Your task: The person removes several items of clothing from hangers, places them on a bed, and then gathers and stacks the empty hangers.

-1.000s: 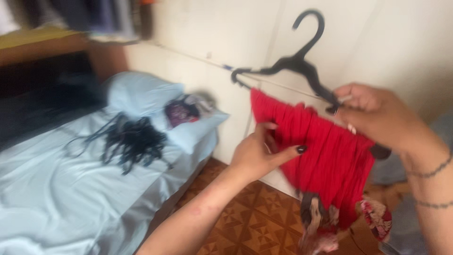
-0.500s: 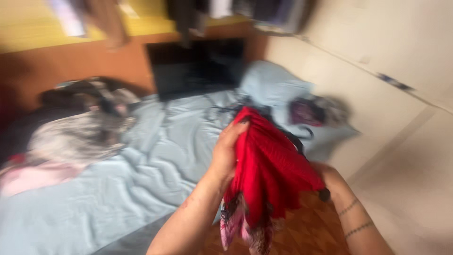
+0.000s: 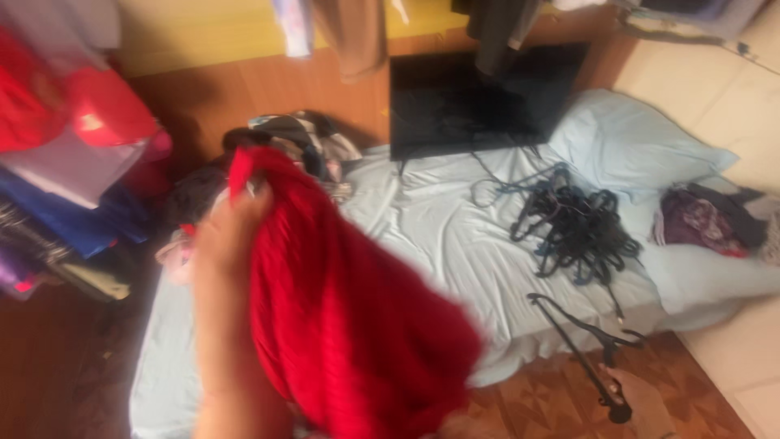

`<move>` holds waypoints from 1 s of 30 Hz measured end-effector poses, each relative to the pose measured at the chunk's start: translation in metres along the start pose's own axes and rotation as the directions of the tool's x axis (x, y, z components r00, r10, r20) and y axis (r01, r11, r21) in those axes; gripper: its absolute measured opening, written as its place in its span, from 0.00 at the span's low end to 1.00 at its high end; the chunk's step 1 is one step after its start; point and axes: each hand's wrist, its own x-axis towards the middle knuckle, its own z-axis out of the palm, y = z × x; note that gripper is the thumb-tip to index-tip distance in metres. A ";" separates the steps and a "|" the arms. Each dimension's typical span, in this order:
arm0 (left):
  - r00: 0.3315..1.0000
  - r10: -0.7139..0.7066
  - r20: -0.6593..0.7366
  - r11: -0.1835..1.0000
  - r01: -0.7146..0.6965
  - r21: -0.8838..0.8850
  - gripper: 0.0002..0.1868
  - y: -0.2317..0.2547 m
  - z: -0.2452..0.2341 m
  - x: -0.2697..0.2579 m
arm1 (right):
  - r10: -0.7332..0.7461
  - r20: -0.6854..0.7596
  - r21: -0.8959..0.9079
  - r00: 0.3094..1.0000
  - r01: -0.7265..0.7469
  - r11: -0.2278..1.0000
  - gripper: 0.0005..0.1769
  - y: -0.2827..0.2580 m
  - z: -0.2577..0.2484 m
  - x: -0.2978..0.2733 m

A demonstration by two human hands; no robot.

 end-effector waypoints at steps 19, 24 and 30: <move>0.846 -0.134 0.516 0.990 0.096 0.100 0.27 -0.310 0.204 0.023 | -0.296 -0.196 0.435 0.935 0.354 0.828 0.16 -0.167 -0.030 0.054; 0.605 -0.262 0.752 0.961 0.236 0.144 0.30 -0.219 0.285 -0.074 | -0.271 -0.398 0.006 0.876 0.298 0.954 0.29 -0.239 -0.032 0.071; 0.425 -0.045 0.904 0.995 0.096 0.005 0.29 -0.152 0.368 -0.120 | -0.621 -0.171 -0.843 0.765 0.213 0.494 0.38 -0.194 -0.024 -0.065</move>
